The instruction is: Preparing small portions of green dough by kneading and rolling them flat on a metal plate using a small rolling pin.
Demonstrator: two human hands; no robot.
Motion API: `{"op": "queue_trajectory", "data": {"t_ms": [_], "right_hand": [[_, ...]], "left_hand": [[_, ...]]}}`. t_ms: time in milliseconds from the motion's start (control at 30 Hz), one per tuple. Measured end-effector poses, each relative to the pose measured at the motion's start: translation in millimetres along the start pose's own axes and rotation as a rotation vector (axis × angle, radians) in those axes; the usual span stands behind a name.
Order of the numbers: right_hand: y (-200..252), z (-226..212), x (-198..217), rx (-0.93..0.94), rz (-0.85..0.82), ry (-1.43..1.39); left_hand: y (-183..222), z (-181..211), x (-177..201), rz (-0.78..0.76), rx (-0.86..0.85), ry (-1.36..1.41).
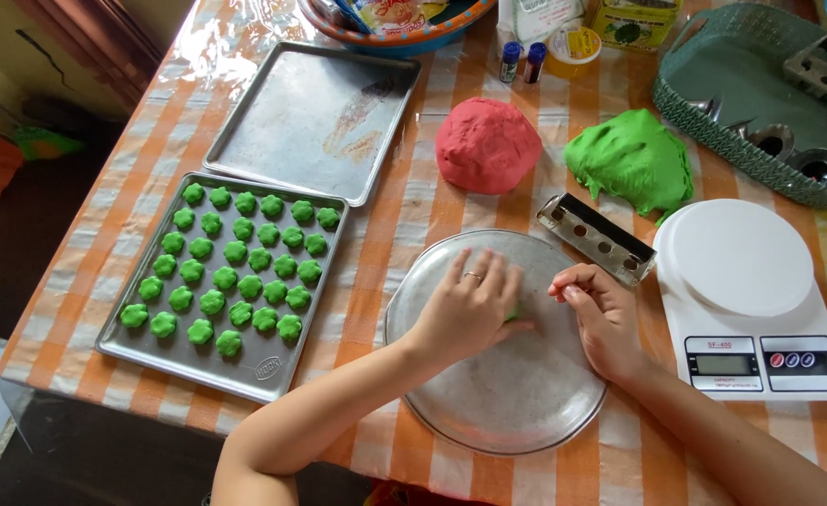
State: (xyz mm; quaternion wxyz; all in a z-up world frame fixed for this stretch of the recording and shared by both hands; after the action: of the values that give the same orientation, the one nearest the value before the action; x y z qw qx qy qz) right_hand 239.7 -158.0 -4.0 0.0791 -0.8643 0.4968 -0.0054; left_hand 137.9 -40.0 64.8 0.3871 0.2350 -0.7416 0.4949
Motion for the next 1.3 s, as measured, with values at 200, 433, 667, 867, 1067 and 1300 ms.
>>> {"op": "queue_trajectory", "data": {"t_ms": [200, 433, 667, 867, 1067, 1300], "right_hand": [[1, -6, -3, 0.019, -0.019, -0.014], [1, -5, -10, -0.012, -0.065, -0.072], [3, -16, -13, -0.023, -0.055, -0.020], [4, -17, -14, -0.059, -0.062, 0.005], [4, -16, -15, -0.039, -0.074, 0.036], [4, -8, -13, -0.051, -0.092, 0.021]], "left_hand": [[2, 10, 15, 0.236, -0.230, 0.336], [0, -4, 43, 0.296, 0.036, 0.766], [-9, 4, 21, -0.325, 0.079, 0.947], [5, 3, 14, -0.420, -0.061, 0.395], [4, 48, 17, -0.116, -0.306, 0.368], [2, 15, 4, 0.000, 0.006, 1.050]]}}
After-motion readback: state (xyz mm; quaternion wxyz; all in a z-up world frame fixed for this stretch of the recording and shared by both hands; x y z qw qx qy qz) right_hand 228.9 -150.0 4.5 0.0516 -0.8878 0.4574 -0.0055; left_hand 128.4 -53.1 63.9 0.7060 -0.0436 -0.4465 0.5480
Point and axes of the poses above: each hand's wrist, its own y-axis away from the middle knuckle, its own x-axis out of the back of the hand, z = x × y, the point moved 10 cm from there along -y, towards the middle knuckle, and after that the axes turned 9 degrees about -x, right-handed, at the moved point
